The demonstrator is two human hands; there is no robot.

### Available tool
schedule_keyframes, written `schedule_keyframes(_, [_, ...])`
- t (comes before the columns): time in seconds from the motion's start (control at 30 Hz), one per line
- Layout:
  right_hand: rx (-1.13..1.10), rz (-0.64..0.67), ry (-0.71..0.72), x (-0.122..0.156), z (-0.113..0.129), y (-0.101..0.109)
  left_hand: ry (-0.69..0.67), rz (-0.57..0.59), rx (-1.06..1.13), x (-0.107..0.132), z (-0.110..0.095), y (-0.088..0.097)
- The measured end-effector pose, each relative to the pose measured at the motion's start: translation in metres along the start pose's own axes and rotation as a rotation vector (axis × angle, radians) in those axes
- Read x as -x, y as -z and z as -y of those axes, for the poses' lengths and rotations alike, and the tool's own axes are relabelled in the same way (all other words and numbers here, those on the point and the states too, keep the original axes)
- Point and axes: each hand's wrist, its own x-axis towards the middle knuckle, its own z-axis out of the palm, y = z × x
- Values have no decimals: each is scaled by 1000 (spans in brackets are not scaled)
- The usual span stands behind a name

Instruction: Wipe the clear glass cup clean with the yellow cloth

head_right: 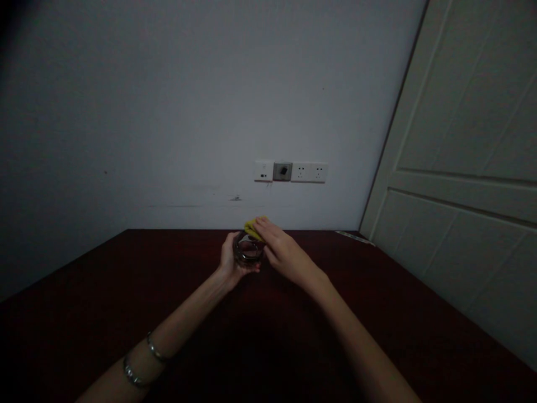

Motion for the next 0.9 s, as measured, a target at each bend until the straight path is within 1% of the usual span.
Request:
schedule_keyframes(0.07, [28, 65, 37, 1, 0, -1, -3, 3, 2, 1, 1, -1])
schedule_keyframes(0.2, [69, 104, 41, 0, 5, 1, -36, -18, 56, 1, 2, 0])
schedule_keyframes(0.27, [79, 119, 34, 0, 10, 1, -52, -61, 128, -1, 2, 3])
schedule_keyframes(0.43, [50, 182, -20, 1, 26, -2, -130, -229, 275, -6, 0, 9])
schedule_keyframes(0.5, [13, 190, -55, 1, 34, -4, -173, -273, 334, -7, -2, 9])
schedule_keyframes(0.57, [-10, 191, -77, 1, 42, -5, -218, -287, 383, -7, -2, 9])
schedule_keyframes(0.67, [-49, 204, -88, 1, 50, 2, -236, -274, 401, -10, -1, 9])
schedule_keyframes(0.77, [-131, 216, -156, 0, 50, 17, -190, -245, 368, -13, 0, 11])
schedule_keyframes(0.83, [-162, 161, -275, 0, 44, 26, -124, -191, 304, -14, 0, 14])
schedule_keyframes(0.9, [-154, 57, -388, -1, 35, 29, -26, -82, 204, -16, 0, 16])
